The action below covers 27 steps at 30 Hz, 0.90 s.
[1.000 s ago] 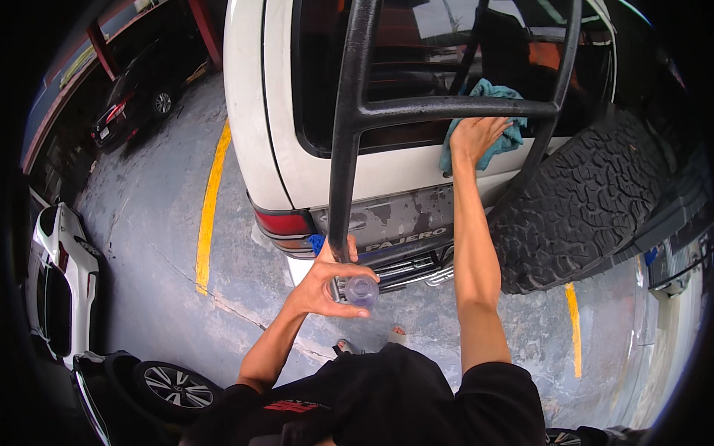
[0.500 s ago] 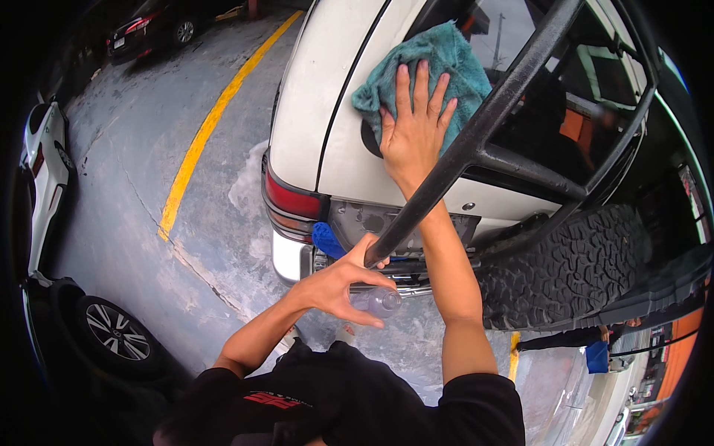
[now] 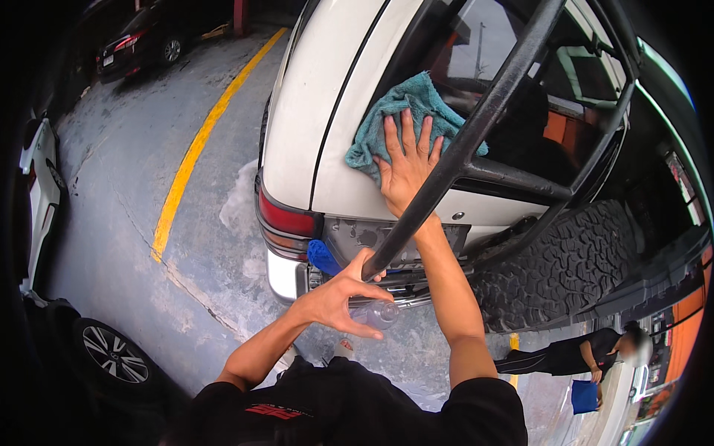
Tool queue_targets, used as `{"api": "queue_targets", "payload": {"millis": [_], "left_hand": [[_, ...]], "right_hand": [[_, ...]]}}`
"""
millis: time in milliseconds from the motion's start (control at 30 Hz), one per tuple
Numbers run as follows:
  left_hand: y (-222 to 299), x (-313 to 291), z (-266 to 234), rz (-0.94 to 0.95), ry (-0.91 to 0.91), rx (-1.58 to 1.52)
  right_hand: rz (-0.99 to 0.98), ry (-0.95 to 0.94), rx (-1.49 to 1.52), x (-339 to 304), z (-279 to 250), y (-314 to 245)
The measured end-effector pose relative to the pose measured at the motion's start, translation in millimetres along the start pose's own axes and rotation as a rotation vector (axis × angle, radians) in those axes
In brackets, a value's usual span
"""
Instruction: The person cleans the rear and front windows of a white SUV using a green microfiber cloth and a liquid from a white container. They pour liquid onto the cloth, wipe the rear window, then walk to the front and wipe the windshield.
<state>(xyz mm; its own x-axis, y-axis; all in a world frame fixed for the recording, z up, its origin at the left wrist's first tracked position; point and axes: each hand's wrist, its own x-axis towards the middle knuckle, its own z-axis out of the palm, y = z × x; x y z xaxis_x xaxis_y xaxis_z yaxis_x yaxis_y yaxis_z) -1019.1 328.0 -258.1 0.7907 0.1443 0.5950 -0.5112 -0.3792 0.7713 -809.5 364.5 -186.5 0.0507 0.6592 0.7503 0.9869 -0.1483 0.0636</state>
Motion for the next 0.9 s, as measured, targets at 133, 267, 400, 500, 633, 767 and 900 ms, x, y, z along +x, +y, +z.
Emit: {"api": "queue_targets", "payload": {"millis": [133, 267, 400, 500, 633, 767, 900], "left_hand": [[3.7, -1.0, 1.7, -0.015, -0.011, -0.013], [5.5, -3.5, 3.9, -0.047, -0.006, -0.045], [6.8, -3.8, 5.2, -0.071, 0.001, -0.038], [9.4, -3.4, 5.7, -0.112, 0.002, -0.021], [11.1, -1.5, 5.3, -0.104, 0.009, -0.002], [11.9, -0.7, 6.9, -0.126, 0.020, -0.002], [13.6, -0.6, 8.1, -0.140, 0.028, 0.029]], "right_hand": [[-0.022, 0.125, -0.029, 49.4, -0.6, 15.8], [-0.081, 0.343, -0.038, 154.1, -31.8, 55.7], [-0.033, 0.495, -0.089, 258.2, -73.3, 94.5], [0.013, 0.616, -0.062, 278.4, -78.3, 96.0], [0.073, 0.539, -0.069, 222.7, -60.2, 61.6], [0.057, 0.562, -0.057, 226.3, -71.8, 56.9], [0.085, 0.655, -0.015, 304.3, -80.6, 96.3]]}}
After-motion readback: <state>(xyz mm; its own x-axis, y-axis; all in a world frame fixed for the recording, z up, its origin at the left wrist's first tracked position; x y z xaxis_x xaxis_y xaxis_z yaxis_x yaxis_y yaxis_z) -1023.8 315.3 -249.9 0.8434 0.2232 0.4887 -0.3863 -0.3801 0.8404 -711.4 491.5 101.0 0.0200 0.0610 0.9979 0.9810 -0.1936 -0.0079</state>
